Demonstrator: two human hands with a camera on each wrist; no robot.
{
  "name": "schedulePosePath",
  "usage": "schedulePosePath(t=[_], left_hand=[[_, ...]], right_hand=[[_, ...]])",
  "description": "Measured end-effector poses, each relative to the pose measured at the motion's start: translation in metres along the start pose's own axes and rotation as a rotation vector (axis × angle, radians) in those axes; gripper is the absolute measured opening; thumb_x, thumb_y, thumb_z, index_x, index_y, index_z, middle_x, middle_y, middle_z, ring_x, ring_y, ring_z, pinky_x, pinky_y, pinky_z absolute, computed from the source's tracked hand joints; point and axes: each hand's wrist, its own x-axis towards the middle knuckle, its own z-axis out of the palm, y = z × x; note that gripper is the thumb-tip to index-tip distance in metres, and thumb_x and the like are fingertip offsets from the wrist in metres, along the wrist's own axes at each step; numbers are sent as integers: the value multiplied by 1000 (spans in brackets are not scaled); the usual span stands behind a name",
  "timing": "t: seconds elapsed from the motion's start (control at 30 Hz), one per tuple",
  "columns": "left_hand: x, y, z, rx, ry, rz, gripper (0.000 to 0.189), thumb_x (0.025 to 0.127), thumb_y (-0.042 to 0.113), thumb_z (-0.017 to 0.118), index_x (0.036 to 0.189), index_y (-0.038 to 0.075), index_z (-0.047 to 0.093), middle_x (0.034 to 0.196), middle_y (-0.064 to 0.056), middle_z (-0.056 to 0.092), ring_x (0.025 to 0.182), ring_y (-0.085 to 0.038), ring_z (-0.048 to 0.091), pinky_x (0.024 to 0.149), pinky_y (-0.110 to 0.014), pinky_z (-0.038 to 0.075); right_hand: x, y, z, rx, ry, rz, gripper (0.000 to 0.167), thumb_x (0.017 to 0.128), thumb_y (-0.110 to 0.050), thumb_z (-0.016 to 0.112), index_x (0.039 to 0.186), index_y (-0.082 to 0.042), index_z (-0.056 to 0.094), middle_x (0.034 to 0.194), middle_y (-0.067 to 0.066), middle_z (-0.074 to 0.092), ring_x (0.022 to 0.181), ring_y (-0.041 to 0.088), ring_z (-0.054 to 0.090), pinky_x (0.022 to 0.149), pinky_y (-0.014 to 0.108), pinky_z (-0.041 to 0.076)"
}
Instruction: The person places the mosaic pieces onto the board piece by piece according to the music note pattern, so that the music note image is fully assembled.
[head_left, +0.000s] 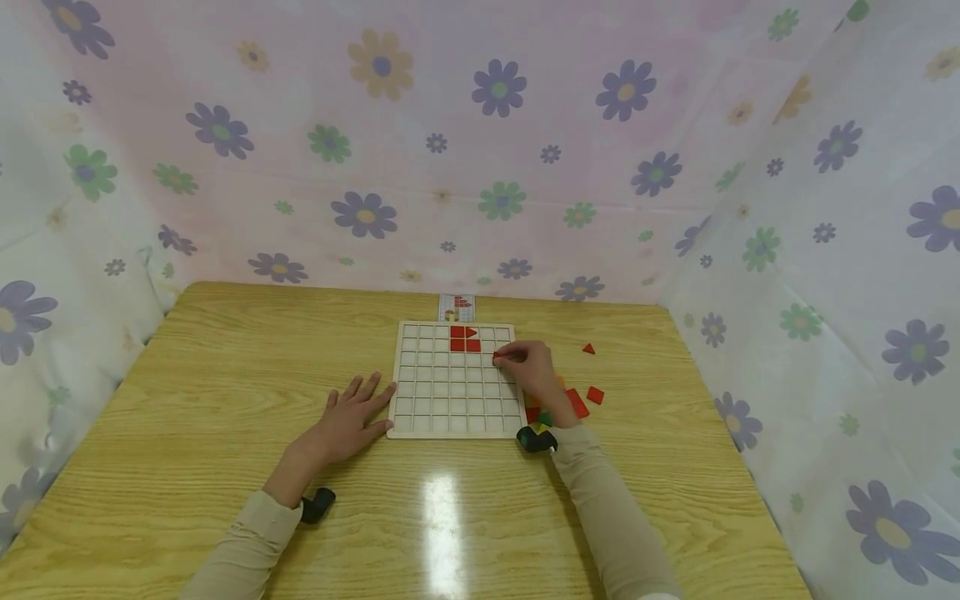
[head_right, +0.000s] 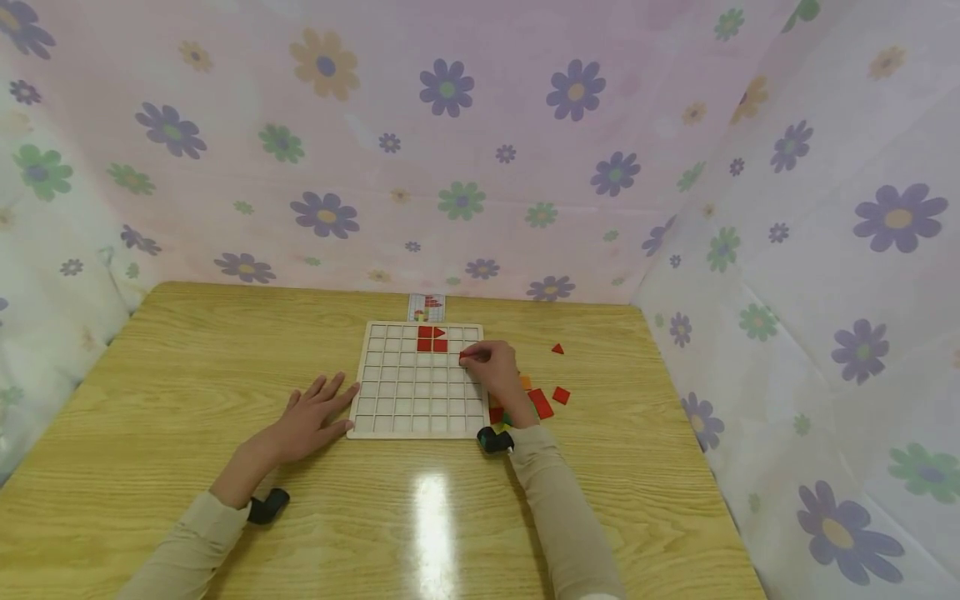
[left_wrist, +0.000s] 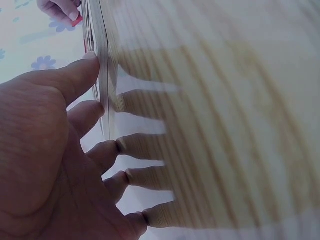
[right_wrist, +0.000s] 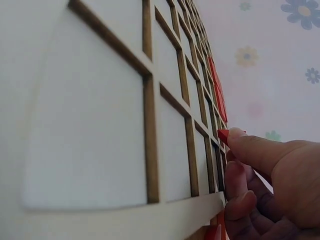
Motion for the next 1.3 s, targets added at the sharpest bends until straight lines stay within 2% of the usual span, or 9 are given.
schedulePosePath(t=[0.27,0.57,0.87,1.07,1.3], left_hand=[[0,2,-1,10,-9,-6,61,106,31,56,158,5,37,164,-29,22,150,-56,13,110,-81,10],[1,3,-1,2,-4,-5,61,106,30,56,158,4,36,164,-30,20,150,-56,11,110,-81,9],[-1,5,-4,1,-3,-5,61,105,29,57,157,3,37,163,-31,22,149,-58,12,109,-82,10],[-1,2,-2,-4,10,18,62,105,30,57,157,3,38,162,-33,22,148,-60,13,107,-83,10],[0,4,-2,8,-11,-13,62,106,31,55,158,5,35,164,-29,21,150,-56,11,110,-81,9]], right_hand=[[7,-1,2,-13,-27,-13,11,92,-8,76,99,0,78,96,15,76,81,23,68,72,29,54],[14,-9,5,-9,-19,19,12,95,-9,73,102,0,77,98,16,75,84,27,67,74,32,54],[22,-9,9,-6,-20,-36,14,96,-6,71,104,4,77,102,20,75,90,33,68,82,42,56],[25,-10,10,-33,-22,-46,13,96,-6,71,102,3,78,100,20,74,88,33,68,79,42,56],[29,-10,10,-44,-44,-41,13,96,-5,70,101,3,78,98,20,75,85,32,67,76,39,55]])
